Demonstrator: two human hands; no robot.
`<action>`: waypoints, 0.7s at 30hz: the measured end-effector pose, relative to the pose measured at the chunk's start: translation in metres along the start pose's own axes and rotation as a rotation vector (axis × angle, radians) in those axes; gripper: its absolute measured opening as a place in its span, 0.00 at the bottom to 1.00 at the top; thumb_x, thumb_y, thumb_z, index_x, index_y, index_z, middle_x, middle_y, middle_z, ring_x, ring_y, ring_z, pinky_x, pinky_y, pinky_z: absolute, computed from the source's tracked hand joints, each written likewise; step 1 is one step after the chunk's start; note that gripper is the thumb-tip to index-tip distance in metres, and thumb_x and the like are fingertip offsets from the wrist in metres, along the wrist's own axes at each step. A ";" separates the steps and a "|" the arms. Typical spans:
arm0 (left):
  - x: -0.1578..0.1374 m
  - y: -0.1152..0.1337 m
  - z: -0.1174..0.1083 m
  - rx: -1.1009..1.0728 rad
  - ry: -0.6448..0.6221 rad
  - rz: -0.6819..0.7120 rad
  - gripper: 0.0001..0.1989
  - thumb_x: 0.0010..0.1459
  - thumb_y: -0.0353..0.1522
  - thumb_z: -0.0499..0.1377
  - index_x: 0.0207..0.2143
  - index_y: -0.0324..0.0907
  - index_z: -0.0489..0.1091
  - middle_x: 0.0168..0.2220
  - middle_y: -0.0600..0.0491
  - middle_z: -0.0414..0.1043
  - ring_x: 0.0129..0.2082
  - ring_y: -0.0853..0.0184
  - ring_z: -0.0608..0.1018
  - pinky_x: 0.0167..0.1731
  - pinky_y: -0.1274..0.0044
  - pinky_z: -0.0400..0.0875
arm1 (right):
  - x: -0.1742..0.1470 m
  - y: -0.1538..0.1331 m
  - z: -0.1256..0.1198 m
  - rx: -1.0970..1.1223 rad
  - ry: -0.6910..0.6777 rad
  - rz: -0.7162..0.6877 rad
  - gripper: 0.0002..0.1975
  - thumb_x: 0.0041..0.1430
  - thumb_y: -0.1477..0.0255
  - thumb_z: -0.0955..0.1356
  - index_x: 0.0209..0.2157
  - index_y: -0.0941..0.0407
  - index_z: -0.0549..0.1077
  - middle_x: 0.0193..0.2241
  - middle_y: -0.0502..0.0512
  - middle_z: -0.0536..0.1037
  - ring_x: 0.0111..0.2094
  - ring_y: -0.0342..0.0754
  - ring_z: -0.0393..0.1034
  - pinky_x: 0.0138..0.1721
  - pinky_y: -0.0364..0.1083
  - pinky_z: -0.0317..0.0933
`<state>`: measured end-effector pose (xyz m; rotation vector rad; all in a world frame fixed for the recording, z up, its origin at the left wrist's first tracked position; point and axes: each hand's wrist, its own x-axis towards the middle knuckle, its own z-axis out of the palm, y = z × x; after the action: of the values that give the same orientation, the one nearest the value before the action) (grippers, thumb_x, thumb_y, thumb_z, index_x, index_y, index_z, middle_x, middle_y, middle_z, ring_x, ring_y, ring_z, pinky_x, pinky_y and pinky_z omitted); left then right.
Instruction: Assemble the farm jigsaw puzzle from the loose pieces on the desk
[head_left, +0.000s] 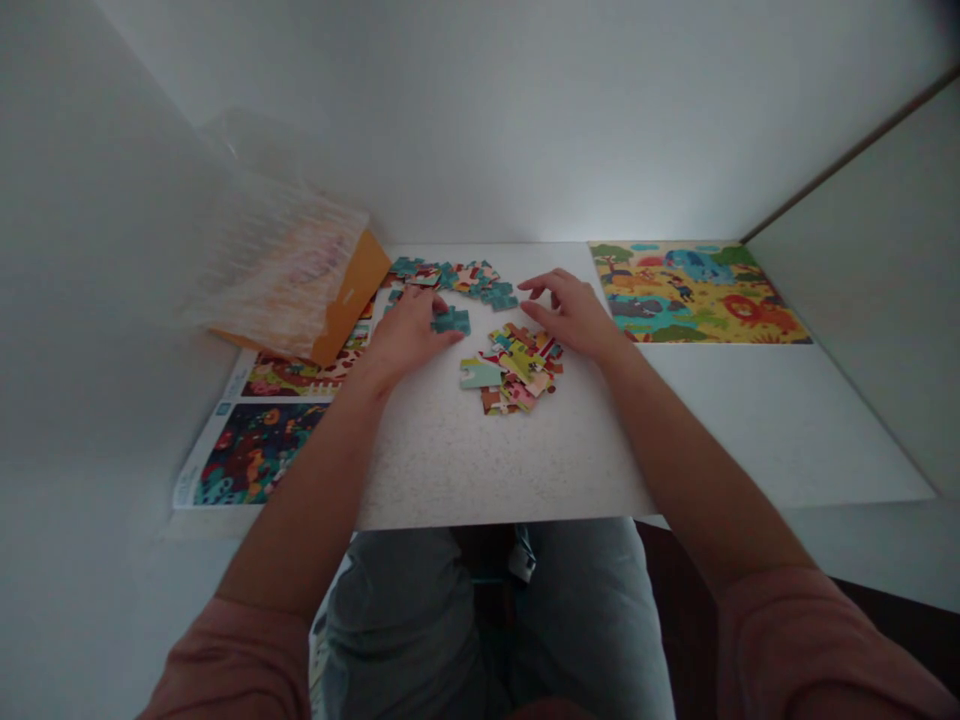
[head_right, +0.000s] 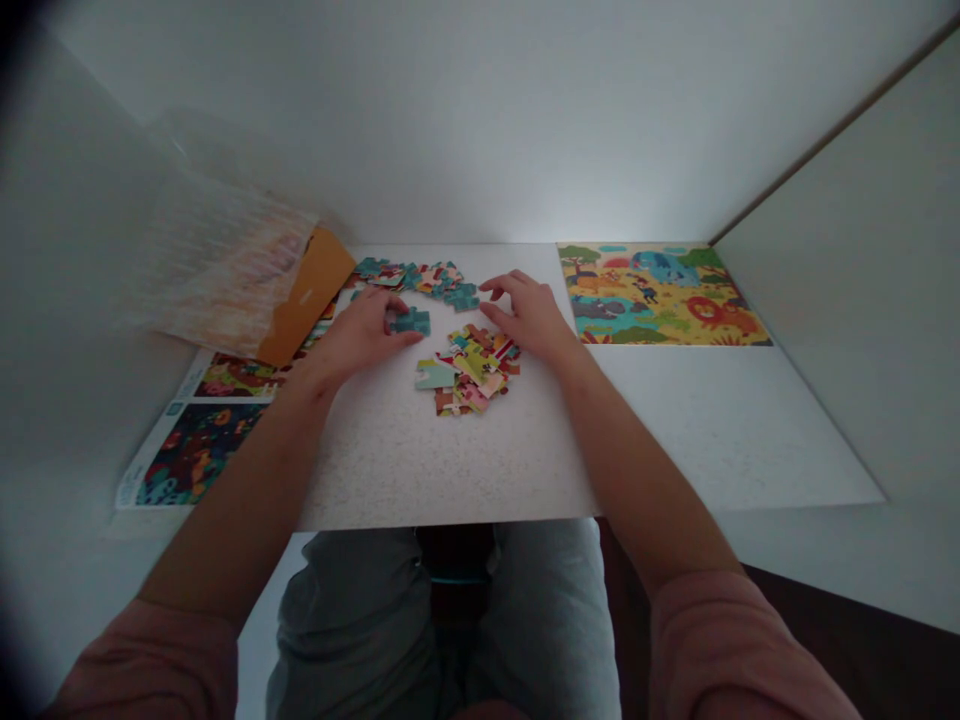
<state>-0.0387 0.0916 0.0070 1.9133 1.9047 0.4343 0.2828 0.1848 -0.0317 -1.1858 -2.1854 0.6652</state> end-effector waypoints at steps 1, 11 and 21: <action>0.001 0.000 0.001 -0.034 0.019 -0.005 0.19 0.72 0.42 0.80 0.59 0.51 0.82 0.74 0.40 0.79 0.56 0.50 0.87 0.62 0.53 0.85 | 0.001 0.001 0.005 -0.062 0.002 0.006 0.24 0.78 0.46 0.78 0.65 0.43 0.90 0.62 0.67 0.90 0.52 0.71 0.84 0.65 0.75 0.75; -0.001 0.002 -0.002 -0.323 -0.089 0.190 0.07 0.66 0.42 0.77 0.44 0.54 0.87 0.46 0.51 0.91 0.41 0.53 0.87 0.50 0.56 0.85 | 0.006 -0.005 0.017 -0.133 -0.067 0.075 0.20 0.78 0.55 0.79 0.66 0.41 0.88 0.72 0.65 0.85 0.60 0.73 0.83 0.76 0.78 0.66; -0.001 0.003 -0.009 -0.269 0.016 0.102 0.12 0.76 0.41 0.76 0.57 0.49 0.90 0.55 0.53 0.94 0.36 0.63 0.79 0.44 0.66 0.77 | 0.010 -0.005 0.017 -0.138 -0.045 0.001 0.13 0.82 0.57 0.81 0.61 0.45 0.89 0.73 0.67 0.85 0.73 0.76 0.77 0.77 0.76 0.62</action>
<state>-0.0405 0.0914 0.0163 1.8365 1.6666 0.7007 0.2639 0.1879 -0.0380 -1.2518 -2.2993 0.5539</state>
